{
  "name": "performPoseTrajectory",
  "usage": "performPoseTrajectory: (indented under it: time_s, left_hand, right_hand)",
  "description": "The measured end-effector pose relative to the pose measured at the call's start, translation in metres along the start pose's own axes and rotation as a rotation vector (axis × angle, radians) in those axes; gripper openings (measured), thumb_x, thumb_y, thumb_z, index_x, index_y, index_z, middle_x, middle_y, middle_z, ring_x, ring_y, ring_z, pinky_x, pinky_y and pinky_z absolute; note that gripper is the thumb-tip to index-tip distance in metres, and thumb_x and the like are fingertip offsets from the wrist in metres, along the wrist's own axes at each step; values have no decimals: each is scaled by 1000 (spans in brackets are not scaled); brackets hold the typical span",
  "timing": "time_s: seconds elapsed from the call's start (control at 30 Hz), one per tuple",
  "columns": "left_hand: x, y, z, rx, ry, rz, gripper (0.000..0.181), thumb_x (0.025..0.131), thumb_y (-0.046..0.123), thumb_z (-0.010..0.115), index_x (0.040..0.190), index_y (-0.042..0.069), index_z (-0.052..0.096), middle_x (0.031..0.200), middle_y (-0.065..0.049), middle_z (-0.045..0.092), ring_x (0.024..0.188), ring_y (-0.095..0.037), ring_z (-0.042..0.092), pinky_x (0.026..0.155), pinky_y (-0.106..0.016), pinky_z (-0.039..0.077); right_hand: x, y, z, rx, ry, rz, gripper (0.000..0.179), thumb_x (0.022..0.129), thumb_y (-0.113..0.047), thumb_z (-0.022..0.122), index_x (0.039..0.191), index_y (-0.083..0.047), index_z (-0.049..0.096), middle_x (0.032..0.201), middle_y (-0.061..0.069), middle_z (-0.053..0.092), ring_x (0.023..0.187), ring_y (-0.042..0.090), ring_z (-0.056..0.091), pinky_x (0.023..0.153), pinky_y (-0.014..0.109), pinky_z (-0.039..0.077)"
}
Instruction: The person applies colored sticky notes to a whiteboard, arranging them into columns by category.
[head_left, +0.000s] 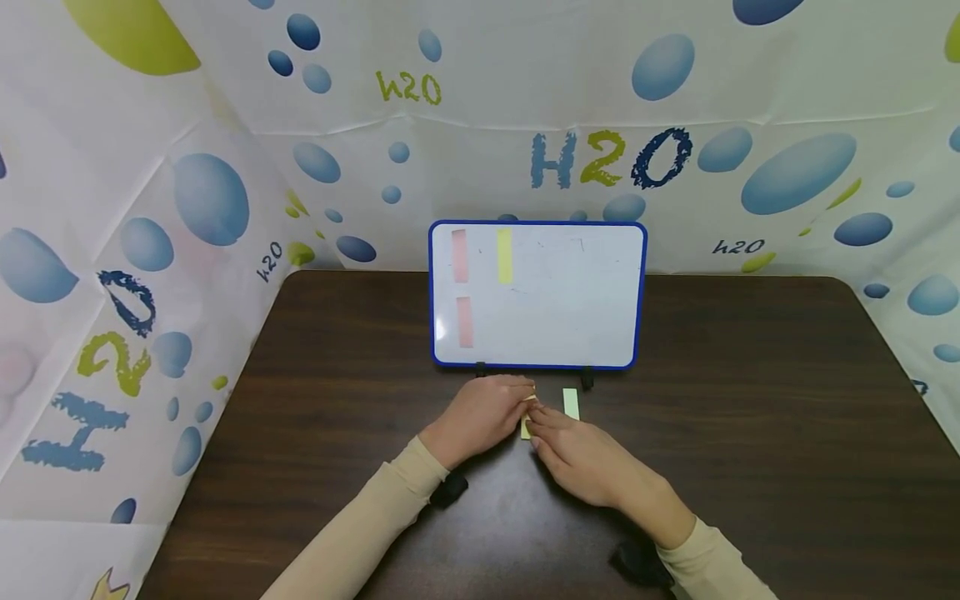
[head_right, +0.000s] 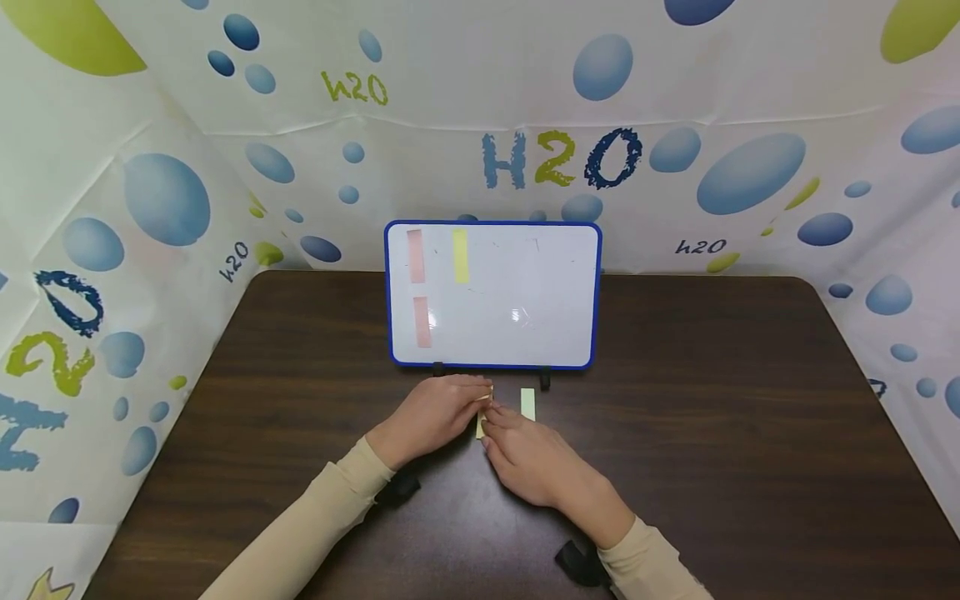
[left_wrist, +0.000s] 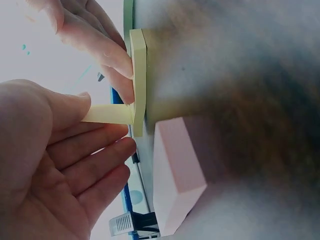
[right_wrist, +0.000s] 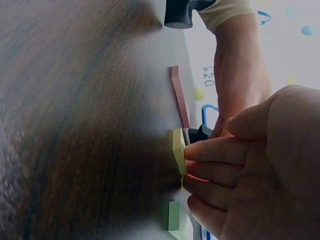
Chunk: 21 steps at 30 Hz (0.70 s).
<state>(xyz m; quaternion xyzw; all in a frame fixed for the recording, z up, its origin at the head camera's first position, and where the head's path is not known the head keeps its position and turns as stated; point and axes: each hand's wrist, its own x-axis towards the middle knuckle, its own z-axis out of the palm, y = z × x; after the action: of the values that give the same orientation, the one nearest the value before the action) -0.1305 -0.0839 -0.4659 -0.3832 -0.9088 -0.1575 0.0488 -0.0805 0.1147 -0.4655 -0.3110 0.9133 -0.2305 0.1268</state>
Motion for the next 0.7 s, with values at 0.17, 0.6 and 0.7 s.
performPoseTrajectory:
  time_s: [0.17, 0.6, 0.7]
  left_hand:
    - [1, -1, -3, 5, 20, 8, 24, 101, 16, 63, 119, 6, 76, 121, -5, 76, 116, -20, 71, 99, -34, 59]
    - [1, -3, -10, 5, 91, 37, 23, 102, 16, 63, 118, 5, 76, 120, -5, 76, 115, -19, 72, 97, -34, 60]
    - [2, -3, -12, -35, 102, 33, 25, 102, 15, 63, 122, 5, 75, 123, -6, 75, 116, -19, 71, 98, -33, 60]
  right_hand:
    - [0, -1, 0, 12, -10, 11, 45, 110, -24, 41, 145, 0, 55, 156, 17, 47, 149, 31, 42, 119, 51, 41]
    - [0, -1, -1, 20, -9, 21, 44, 110, -24, 41, 145, -1, 55, 156, 15, 48, 149, 31, 42, 117, 52, 42]
    - [0, -1, -2, 17, -2, 13, 44, 110, -24, 42, 145, 0, 55, 156, 15, 48, 148, 31, 42, 117, 52, 42]
